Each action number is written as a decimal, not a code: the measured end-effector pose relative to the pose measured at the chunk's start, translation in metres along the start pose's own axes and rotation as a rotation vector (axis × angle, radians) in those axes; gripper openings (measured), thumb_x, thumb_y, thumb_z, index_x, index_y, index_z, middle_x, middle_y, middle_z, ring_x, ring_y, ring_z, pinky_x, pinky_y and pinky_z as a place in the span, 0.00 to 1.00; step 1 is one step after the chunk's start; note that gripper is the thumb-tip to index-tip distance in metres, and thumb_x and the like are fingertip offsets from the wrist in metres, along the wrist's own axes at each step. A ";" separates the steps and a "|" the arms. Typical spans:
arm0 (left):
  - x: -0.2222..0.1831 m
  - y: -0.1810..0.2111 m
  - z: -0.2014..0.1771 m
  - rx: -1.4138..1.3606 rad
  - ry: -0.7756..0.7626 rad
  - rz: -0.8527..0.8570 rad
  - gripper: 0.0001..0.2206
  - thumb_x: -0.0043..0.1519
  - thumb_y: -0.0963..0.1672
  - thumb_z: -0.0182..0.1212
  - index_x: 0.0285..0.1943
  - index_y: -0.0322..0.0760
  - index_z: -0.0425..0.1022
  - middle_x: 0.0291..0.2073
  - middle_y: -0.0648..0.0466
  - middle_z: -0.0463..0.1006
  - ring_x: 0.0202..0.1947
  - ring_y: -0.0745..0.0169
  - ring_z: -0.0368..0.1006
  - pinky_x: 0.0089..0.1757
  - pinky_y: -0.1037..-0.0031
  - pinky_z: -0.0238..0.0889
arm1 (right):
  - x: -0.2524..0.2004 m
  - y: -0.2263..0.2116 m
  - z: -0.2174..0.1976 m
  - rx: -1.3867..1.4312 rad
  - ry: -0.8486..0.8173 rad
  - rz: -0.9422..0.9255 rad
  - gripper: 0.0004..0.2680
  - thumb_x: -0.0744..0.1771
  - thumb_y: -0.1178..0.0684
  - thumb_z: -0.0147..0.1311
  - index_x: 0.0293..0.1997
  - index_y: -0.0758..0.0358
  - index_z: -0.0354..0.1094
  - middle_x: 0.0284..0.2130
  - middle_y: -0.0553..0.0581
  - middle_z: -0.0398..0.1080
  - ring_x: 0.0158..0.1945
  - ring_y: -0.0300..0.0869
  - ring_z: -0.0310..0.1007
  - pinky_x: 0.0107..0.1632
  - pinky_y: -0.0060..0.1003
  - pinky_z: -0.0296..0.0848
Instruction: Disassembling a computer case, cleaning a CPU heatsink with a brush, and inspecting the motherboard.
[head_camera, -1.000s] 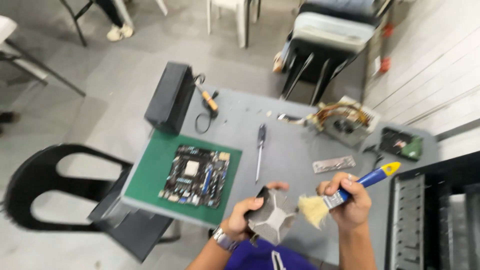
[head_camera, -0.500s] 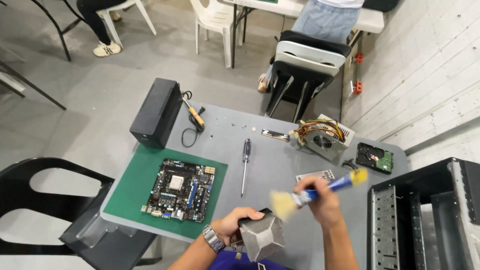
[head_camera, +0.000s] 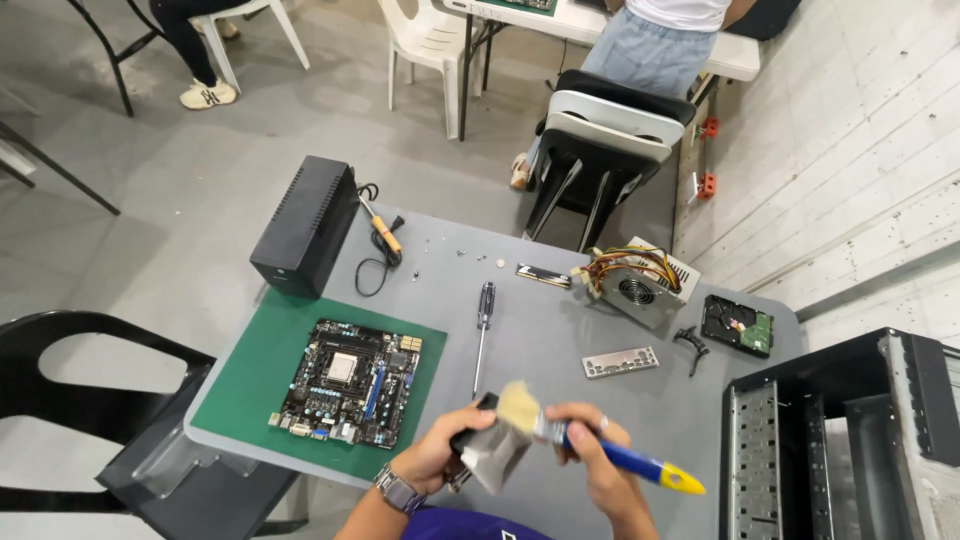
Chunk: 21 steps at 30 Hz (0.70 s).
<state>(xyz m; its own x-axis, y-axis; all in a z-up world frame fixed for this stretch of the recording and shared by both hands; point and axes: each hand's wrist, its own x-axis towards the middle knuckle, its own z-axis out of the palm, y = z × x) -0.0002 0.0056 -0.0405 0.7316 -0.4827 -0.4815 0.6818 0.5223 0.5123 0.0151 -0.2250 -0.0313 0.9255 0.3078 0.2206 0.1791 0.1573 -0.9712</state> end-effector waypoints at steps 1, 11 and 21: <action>-0.006 0.004 0.008 0.033 -0.010 0.056 0.16 0.54 0.46 0.58 0.46 0.30 0.73 0.30 0.50 0.77 0.25 0.63 0.72 0.26 0.78 0.63 | -0.009 0.008 -0.008 -0.030 0.064 0.012 0.10 0.66 0.52 0.46 0.37 0.68 0.72 0.25 0.61 0.76 0.23 0.39 0.68 0.27 0.30 0.64; 0.004 -0.012 -0.002 -0.098 0.140 -0.115 0.18 0.52 0.51 0.59 0.40 0.33 0.76 0.29 0.49 0.78 0.26 0.56 0.73 0.25 0.72 0.65 | 0.011 -0.035 -0.020 -0.616 0.113 -0.160 0.08 0.65 0.51 0.50 0.38 0.58 0.77 0.35 0.53 0.80 0.34 0.36 0.79 0.37 0.27 0.76; 0.010 -0.008 -0.003 -0.179 0.151 0.051 0.14 0.56 0.49 0.58 0.39 0.34 0.76 0.29 0.50 0.79 0.28 0.59 0.73 0.33 0.72 0.66 | 0.010 -0.080 0.024 -0.211 -0.337 -0.354 0.10 0.67 0.51 0.48 0.38 0.67 0.73 0.29 0.61 0.78 0.28 0.48 0.79 0.33 0.34 0.75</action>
<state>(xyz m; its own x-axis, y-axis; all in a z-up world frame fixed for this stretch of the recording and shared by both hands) 0.0019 -0.0014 -0.0512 0.7468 -0.3490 -0.5661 0.6225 0.6663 0.4104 0.0014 -0.2117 0.0505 0.6441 0.5597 0.5214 0.5563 0.1251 -0.8215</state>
